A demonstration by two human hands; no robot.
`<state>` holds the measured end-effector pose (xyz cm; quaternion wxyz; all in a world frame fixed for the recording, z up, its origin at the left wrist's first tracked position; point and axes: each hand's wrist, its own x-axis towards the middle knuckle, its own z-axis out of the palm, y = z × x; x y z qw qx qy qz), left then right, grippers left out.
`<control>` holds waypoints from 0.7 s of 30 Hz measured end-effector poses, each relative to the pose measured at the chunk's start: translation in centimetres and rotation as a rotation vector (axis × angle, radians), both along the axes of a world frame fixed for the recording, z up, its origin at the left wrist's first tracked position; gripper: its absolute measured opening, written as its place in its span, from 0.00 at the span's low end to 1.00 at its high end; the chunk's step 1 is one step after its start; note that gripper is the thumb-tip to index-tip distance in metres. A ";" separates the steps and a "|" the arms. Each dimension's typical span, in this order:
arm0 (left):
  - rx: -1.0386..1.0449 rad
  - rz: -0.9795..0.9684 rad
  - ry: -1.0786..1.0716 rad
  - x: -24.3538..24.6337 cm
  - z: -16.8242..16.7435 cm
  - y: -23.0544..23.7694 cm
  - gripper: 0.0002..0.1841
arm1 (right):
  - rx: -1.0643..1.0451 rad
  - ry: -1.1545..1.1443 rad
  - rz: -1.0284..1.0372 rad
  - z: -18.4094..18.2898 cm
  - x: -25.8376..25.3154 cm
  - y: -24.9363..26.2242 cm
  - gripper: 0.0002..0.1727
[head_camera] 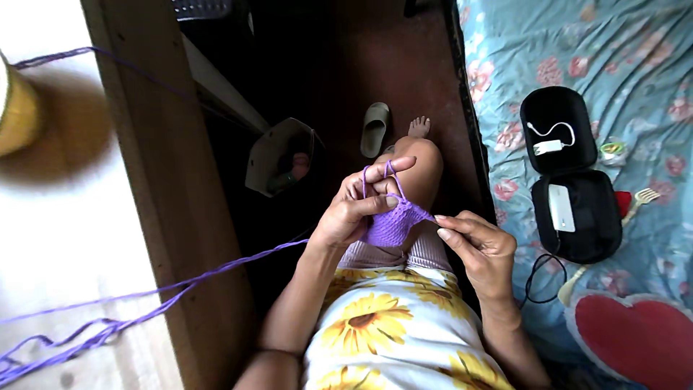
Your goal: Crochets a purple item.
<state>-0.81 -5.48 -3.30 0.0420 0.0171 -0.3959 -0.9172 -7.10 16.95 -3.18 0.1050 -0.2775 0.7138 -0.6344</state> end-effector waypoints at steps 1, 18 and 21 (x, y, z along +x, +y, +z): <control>-0.036 0.001 -0.008 0.0 0.1 0.0 0.27 | 0.017 0.048 -0.014 0.1 0.0 0.0 0.08; -0.170 0.153 -0.168 0.2 1.6 1.1 0.38 | 0.217 0.485 -0.120 0.7 0.5 -0.2 0.09; -0.113 0.116 -0.180 0.1 1.5 1.0 0.38 | 0.168 0.411 -0.094 0.5 0.4 -0.1 0.08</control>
